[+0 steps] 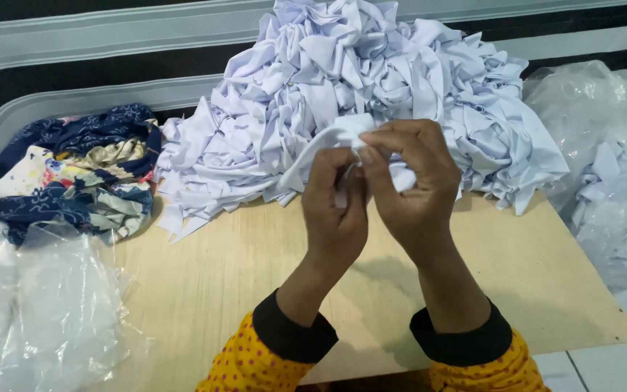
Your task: Folding small strips of white fabric and placing them into individual plastic bags.
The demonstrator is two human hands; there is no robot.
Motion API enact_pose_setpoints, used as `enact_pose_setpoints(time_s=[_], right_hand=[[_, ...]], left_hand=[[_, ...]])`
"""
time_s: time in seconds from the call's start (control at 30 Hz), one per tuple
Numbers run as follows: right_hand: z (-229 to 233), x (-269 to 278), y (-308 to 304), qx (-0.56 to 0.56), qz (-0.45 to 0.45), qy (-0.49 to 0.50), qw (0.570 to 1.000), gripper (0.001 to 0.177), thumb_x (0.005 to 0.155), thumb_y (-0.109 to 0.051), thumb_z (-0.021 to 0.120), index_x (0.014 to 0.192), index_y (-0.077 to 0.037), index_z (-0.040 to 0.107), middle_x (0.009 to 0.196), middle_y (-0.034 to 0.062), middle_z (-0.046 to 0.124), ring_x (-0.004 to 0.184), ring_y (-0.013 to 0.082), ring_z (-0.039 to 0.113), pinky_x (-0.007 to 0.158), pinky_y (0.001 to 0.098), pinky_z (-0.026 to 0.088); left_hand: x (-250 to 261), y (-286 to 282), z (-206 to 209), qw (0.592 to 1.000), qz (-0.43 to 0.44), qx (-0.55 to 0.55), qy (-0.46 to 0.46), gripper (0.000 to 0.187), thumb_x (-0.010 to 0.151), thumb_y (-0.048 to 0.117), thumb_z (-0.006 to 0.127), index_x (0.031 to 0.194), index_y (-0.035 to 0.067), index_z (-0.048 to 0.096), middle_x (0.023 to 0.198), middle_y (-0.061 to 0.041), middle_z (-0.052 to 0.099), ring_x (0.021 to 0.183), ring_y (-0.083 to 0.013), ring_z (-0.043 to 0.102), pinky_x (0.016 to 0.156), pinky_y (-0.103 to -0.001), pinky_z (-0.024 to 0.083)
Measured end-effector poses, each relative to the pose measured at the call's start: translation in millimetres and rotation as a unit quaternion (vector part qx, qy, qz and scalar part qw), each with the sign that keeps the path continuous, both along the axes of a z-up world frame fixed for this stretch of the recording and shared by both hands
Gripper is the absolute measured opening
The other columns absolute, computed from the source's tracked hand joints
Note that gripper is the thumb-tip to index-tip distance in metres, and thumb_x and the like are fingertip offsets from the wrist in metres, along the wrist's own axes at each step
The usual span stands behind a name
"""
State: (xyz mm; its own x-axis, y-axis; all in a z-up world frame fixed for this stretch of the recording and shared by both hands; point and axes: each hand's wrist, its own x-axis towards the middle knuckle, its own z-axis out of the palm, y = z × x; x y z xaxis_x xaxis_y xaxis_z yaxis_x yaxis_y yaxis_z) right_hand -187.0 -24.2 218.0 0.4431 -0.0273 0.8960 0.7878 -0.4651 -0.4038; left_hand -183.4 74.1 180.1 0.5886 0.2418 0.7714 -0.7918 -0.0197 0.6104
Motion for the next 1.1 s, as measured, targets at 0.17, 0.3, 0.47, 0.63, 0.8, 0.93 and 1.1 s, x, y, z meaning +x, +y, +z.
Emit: enact_pose_setpoints(time_s=[0.17,0.3,0.47,0.63,0.8,0.93,1.1], right_hand=[[-38.4,-18.6,18.0,0.051,0.281,0.168,0.944,0.057,0.097,-0.035,0.068,0.139,0.002,0.056,0.143,0.0219,0.054,0.143,0.0328,0.046,0.118,0.0447,0.038],[-98.1,-11.2,18.9,0.059,0.32,0.401,0.857,0.055,0.081,-0.017,0.085,0.132,-0.005,0.066,0.107,0.009,0.073,0.091,0.0124,0.066,0.079,0.0351,0.063],[-134.8,-2.8,8.1,-0.07,0.22,0.544,0.807,0.041,0.082,-0.025,0.081,0.118,-0.007,0.075,0.084,0.0178,0.073,0.067,0.0208,0.064,0.059,0.0362,0.056],[-144.4,-0.7,-5.0,-0.145,0.065,0.607,0.779,0.056,0.082,-0.026,0.082,0.136,-0.017,0.069,0.105,0.0148,0.074,0.079,0.0208,0.067,0.074,0.0352,0.056],[-155.0,-8.5,-9.2,-0.219,0.075,0.579,0.781,0.081,0.072,-0.025,0.089,0.146,-0.013,0.058,0.112,0.0209,0.071,0.106,0.0369,0.071,0.095,0.048,0.055],[-158.1,-13.3,-11.6,-0.213,0.102,0.576,0.782,0.055,0.086,-0.004,0.07,0.14,-0.015,0.063,0.098,0.0164,0.073,0.09,0.0293,0.073,0.086,0.0405,0.057],[-132.3,-10.7,-41.0,-0.147,0.1,0.534,0.826,0.053,0.082,-0.004,0.071,0.135,-0.007,0.068,0.091,0.0183,0.076,0.085,0.0299,0.071,0.088,0.0428,0.058]], left_hand=[[-47.0,52.2,-12.2,0.996,-0.066,-0.007,0.063,0.013,0.104,0.005,0.049,0.107,0.001,0.062,0.081,-0.007,0.057,0.072,-0.015,0.053,0.069,-0.034,0.054],[-61.9,97.7,-38.0,0.941,-0.179,0.012,0.287,0.022,0.107,0.018,0.046,0.111,0.006,0.063,0.068,-0.004,0.065,0.057,-0.0083,0.056,0.052,-0.023,0.05],[-59.1,133.2,-78.9,0.847,-0.074,0.234,0.471,0.04,0.097,0.036,0.063,0.125,0.008,0.059,0.111,-0.019,0.066,0.094,-0.0321,0.065,0.079,-0.042,0.052],[-85.4,153.4,-96.2,0.775,0.007,0.461,0.432,0.07,0.082,0.037,0.083,0.136,0.003,0.054,0.128,-0.024,0.056,0.122,-0.0429,0.056,0.103,-0.058,0.043],[-92.5,156.9,-123.5,0.748,0.041,0.506,0.426,0.009,0.091,0.019,0.071,0.096,0.012,0.073,0.11,-0.008,0.061,0.112,-0.0307,0.056,0.091,-0.044,0.045],[-89.9,156.3,-135.4,0.775,0.07,0.45,0.439,0.023,0.099,0.034,0.062,0.097,0.013,0.07,0.101,-0.006,0.062,0.107,-0.0271,0.06,0.092,-0.043,0.048],[-75.4,177.2,-159.2,0.881,0.022,-0.011,0.472,0.021,0.104,0.031,0.054,0.105,0.01,0.052,0.085,-0.007,0.062,0.079,-0.0193,0.068,0.078,-0.035,0.06]])
